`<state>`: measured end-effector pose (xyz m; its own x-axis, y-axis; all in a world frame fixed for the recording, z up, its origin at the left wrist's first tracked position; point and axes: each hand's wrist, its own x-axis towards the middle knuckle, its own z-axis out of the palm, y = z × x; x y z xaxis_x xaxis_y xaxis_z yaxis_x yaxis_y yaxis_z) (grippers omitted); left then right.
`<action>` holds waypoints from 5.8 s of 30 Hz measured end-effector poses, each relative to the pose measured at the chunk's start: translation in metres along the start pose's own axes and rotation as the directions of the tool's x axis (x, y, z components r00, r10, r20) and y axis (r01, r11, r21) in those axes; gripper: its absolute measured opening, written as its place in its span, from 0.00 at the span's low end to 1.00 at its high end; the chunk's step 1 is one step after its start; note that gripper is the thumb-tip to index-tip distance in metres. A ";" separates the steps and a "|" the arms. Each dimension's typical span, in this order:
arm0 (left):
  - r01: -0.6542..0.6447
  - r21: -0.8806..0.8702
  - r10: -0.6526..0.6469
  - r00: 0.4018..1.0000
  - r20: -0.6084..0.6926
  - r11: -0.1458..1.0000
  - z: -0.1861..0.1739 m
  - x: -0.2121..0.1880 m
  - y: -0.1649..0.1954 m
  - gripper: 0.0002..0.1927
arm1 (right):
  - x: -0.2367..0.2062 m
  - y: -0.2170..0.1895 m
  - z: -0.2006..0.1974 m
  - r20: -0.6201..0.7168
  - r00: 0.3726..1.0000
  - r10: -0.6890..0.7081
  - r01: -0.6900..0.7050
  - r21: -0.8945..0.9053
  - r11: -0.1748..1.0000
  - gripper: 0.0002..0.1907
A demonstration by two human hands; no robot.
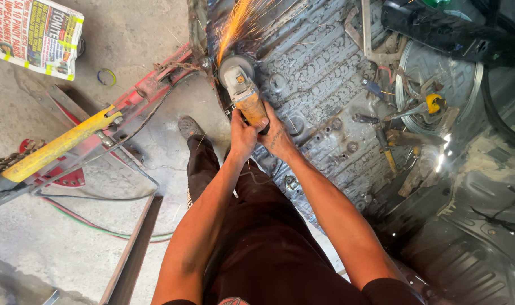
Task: The person uses an angle grinder to grind the underbody and rocker panel of a car raised on a lift, producing sparks as they work along the metal seam. They reposition the grinder repeatedly to grind different sections of the panel.
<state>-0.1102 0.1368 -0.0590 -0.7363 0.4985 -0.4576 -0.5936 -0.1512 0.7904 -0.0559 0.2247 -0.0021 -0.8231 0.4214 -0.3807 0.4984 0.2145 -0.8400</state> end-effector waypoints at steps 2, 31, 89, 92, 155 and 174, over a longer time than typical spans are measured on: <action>0.031 -0.017 -0.032 0.999 -0.007 0.999 0.000 -0.001 0.002 0.32 | -0.001 -0.002 0.000 0.000 1.000 0.020 -0.020 -0.014 1.000 0.51; 0.130 -0.107 -0.129 0.992 0.016 0.986 0.012 0.005 0.001 0.35 | 0.007 -0.004 -0.015 -0.008 1.000 0.022 -0.023 -0.172 0.985 0.49; 0.100 0.133 -0.092 0.994 -0.066 0.986 0.033 0.013 0.021 0.30 | 0.010 -0.019 -0.021 -0.021 0.996 0.086 -0.086 0.005 0.996 0.45; 0.142 0.168 -0.133 0.989 -0.064 0.975 0.039 0.017 0.021 0.29 | 0.009 -0.019 -0.021 -0.032 0.998 0.045 -0.041 0.095 0.995 0.41; 0.020 0.187 0.003 0.993 -0.118 0.982 0.012 -0.022 0.017 0.27 | -0.013 -0.016 -0.002 0.087 0.996 0.001 -0.013 0.135 0.991 0.43; 0.195 0.400 -0.133 0.975 -0.178 0.895 0.007 -0.027 0.020 0.27 | -0.019 -0.018 0.003 0.052 0.996 0.067 -0.070 0.055 0.996 0.41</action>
<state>-0.1006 0.1263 -0.0279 -0.6971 0.3541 -0.6235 -0.5450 0.3034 0.7816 -0.0498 0.2103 0.0193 -0.8009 0.3883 -0.4558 0.5388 0.1353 -0.8315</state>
